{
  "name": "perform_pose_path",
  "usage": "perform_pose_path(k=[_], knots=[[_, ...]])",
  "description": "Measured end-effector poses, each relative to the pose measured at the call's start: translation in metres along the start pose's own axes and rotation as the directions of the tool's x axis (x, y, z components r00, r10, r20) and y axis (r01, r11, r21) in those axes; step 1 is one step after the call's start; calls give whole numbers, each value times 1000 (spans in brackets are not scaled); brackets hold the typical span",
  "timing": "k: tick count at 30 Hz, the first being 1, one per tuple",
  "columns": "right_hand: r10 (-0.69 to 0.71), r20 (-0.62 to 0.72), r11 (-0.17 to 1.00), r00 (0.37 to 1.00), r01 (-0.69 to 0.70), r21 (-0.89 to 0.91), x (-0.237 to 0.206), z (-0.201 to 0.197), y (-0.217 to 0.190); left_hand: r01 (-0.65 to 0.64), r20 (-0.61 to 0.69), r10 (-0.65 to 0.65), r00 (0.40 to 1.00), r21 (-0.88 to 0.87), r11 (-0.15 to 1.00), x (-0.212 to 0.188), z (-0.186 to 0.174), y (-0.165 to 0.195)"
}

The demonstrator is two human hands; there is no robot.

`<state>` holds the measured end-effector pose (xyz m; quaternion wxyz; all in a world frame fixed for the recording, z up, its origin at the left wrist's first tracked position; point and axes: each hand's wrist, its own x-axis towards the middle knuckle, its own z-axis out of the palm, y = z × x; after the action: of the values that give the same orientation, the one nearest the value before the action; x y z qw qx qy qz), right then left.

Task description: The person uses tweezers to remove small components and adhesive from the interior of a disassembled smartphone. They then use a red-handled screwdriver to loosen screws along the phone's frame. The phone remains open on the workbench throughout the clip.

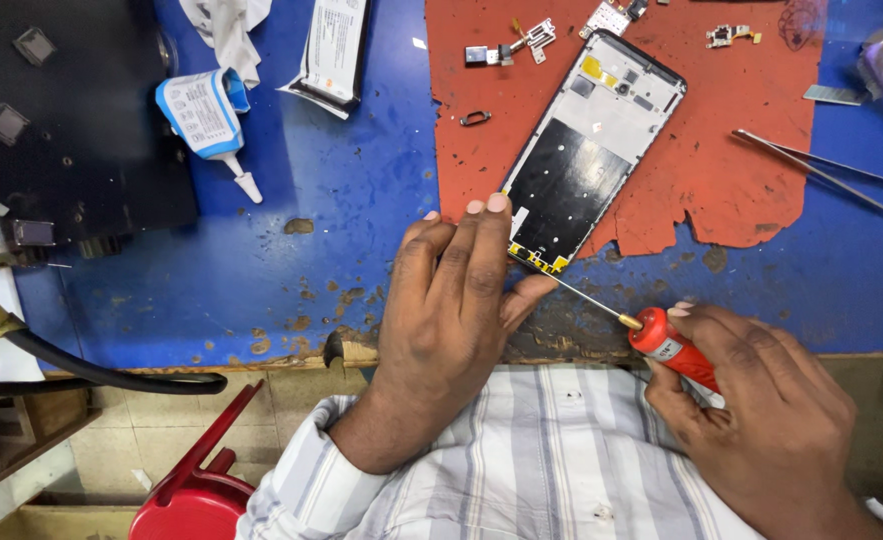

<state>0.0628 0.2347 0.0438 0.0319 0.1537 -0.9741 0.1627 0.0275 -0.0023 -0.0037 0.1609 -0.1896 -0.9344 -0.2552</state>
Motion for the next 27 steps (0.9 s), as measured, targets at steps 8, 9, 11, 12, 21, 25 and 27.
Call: perform_pose_path(k=[8, 9, 11, 12, 21, 25, 27], knots=[[15, 16, 1000, 1000, -16, 26, 3, 0, -2, 2, 10, -2, 1000, 6, 1000, 0, 0, -1], [17, 18, 999, 1000, -17, 28, 4, 0, -3, 1, 10, -1, 1000, 9, 1000, -1, 0, -1], [19, 11, 999, 1000, -20, 25, 4, 0, -4, -5, 10, 5, 1000, 15, 1000, 0, 0, -1], [20, 7, 1000, 1000, -20, 24, 4, 0, -4, -8, 11, 8, 1000, 17, 1000, 0, 0, -2], [176, -16, 981, 984, -174, 87, 1, 0, 1, 15, 7, -15, 1000, -30, 999, -3, -3, -2], [280, -78, 943, 957, -258, 211, 2, -9, 8, 46, -7, -47, 999, -67, 997, 2, -8, 1], [312, -100, 925, 945, -278, 258, 3, -16, 13, 55, -10, -56, 998, -69, 996, 7, -11, 5]])
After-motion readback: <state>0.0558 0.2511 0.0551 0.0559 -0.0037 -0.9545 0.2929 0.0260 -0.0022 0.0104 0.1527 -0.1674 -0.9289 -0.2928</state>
